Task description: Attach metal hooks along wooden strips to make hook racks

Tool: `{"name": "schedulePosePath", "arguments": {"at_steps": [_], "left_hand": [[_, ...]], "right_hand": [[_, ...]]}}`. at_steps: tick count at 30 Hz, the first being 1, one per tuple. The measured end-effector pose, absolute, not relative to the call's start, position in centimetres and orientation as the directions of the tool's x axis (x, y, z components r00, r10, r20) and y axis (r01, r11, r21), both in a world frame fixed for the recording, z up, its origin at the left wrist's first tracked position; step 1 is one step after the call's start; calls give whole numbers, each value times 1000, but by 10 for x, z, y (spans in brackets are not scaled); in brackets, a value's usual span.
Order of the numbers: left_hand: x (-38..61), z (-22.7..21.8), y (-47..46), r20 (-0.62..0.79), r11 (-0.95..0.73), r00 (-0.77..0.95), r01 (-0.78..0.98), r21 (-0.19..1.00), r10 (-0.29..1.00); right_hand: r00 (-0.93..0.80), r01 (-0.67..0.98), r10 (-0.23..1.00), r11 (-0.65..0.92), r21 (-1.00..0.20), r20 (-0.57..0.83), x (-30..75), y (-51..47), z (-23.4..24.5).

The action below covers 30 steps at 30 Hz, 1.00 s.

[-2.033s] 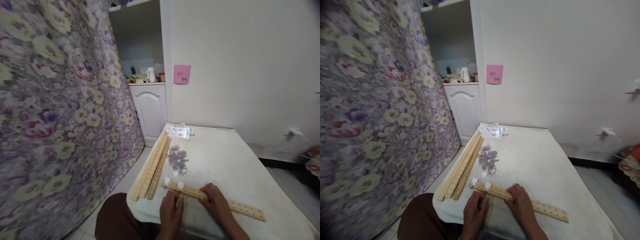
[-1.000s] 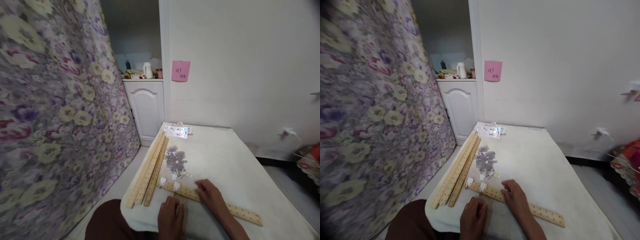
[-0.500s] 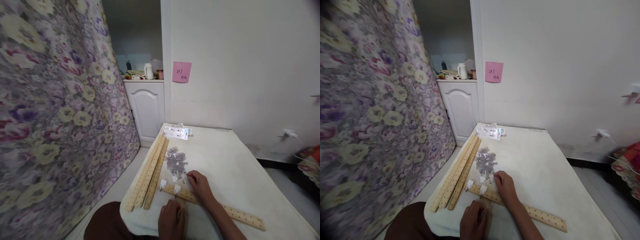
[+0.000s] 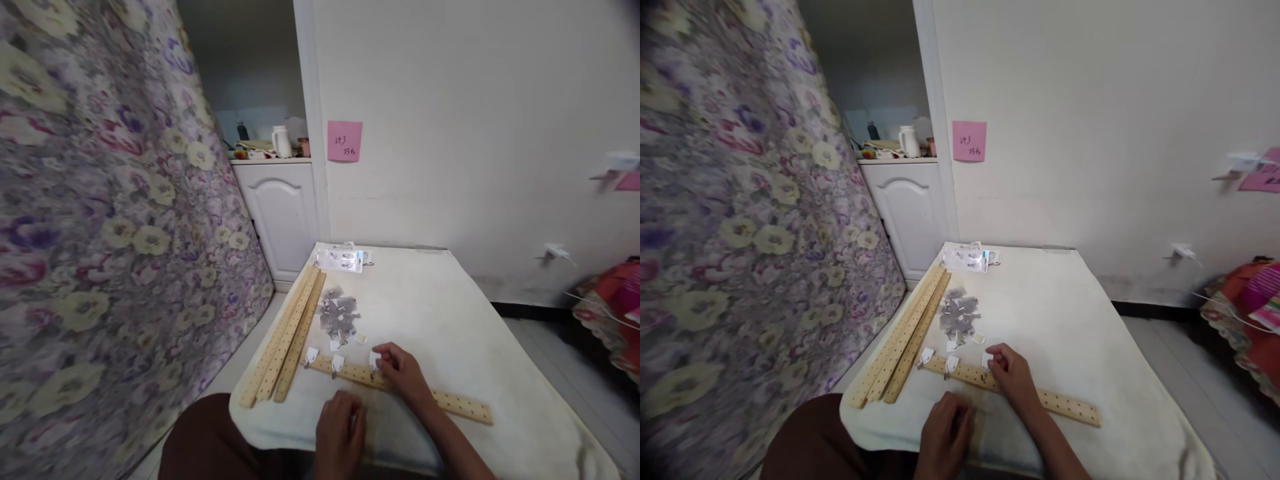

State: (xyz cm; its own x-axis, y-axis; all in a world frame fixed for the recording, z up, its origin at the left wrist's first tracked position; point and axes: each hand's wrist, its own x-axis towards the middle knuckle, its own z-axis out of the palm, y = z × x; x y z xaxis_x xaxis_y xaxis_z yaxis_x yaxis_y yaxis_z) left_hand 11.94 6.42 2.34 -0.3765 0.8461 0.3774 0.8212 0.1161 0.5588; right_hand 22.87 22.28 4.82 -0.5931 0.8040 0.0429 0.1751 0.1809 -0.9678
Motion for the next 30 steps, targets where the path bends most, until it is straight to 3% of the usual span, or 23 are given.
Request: {"name": "schedulePosePath", "arguments": {"at_steps": [5, 12, 18, 30], "left_hand": [[134, 25, 77, 331, 132, -390, 794, 593, 859], [130, 29, 87, 264, 193, -471, 718, 668, 842], [128, 26, 88, 271, 191, -480, 713, 675, 834], [126, 28, 89, 272, 155, -447, 712, 685, 852]], "right_hand": [[-619, 257, 783, 273, -927, 59, 229, 223, 48], [-675, 266, 737, 275, -924, 25, 224, 226, 44], [-695, 252, 718, 266, -930, 17, 221, 223, 47], [-676, 373, 736, 396, -839, 47, 219, 222, 42]]}}
